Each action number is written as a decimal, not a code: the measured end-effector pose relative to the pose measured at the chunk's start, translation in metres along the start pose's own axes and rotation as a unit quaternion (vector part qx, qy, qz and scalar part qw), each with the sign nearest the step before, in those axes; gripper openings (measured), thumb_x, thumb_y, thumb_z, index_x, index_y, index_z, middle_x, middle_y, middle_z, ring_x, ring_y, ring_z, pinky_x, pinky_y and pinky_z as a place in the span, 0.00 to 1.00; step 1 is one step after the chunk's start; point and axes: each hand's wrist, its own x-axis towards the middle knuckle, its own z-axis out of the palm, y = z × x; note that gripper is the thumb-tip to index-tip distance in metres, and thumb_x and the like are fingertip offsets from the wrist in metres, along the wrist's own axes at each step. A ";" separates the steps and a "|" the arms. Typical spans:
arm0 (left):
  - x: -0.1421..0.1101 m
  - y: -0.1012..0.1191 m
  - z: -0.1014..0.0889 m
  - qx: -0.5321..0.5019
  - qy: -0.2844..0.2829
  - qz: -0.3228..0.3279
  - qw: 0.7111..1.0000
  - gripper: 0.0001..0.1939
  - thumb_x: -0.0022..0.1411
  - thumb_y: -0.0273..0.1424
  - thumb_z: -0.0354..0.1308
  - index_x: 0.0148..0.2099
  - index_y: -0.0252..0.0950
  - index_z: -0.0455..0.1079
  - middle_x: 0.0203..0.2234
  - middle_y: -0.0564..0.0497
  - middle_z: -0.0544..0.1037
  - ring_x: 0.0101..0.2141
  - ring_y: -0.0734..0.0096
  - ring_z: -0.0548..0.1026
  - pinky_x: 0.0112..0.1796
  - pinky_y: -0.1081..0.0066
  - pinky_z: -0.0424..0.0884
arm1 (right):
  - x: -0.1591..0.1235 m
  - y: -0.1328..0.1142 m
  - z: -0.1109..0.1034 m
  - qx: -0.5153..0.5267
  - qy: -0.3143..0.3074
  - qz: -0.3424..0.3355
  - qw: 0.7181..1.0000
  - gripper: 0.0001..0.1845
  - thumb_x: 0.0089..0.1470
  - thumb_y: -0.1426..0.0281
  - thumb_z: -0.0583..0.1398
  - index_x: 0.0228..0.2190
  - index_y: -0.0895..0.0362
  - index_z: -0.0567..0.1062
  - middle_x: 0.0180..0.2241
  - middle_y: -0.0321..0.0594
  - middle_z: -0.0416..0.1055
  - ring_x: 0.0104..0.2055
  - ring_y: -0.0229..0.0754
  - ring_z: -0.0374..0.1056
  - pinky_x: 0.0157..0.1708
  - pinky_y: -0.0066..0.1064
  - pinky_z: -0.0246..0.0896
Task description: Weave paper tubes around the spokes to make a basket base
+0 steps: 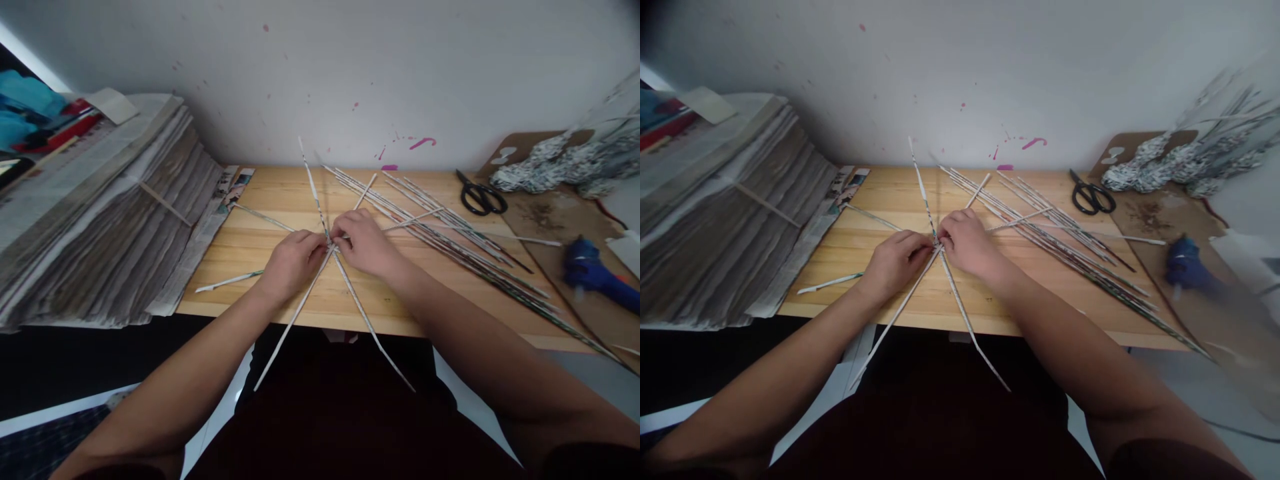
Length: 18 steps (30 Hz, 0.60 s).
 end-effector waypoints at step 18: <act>0.004 0.000 -0.003 -0.063 0.023 -0.062 0.996 0.07 0.65 0.26 0.56 0.42 0.38 0.75 0.36 0.50 0.79 0.37 0.68 0.77 0.41 0.69 0.73 | 0.010 0.004 0.004 0.059 0.021 0.058 0.996 0.06 0.50 0.70 0.67 0.23 0.54 0.77 0.33 0.38 0.78 0.42 0.46 0.71 0.52 0.42 0.53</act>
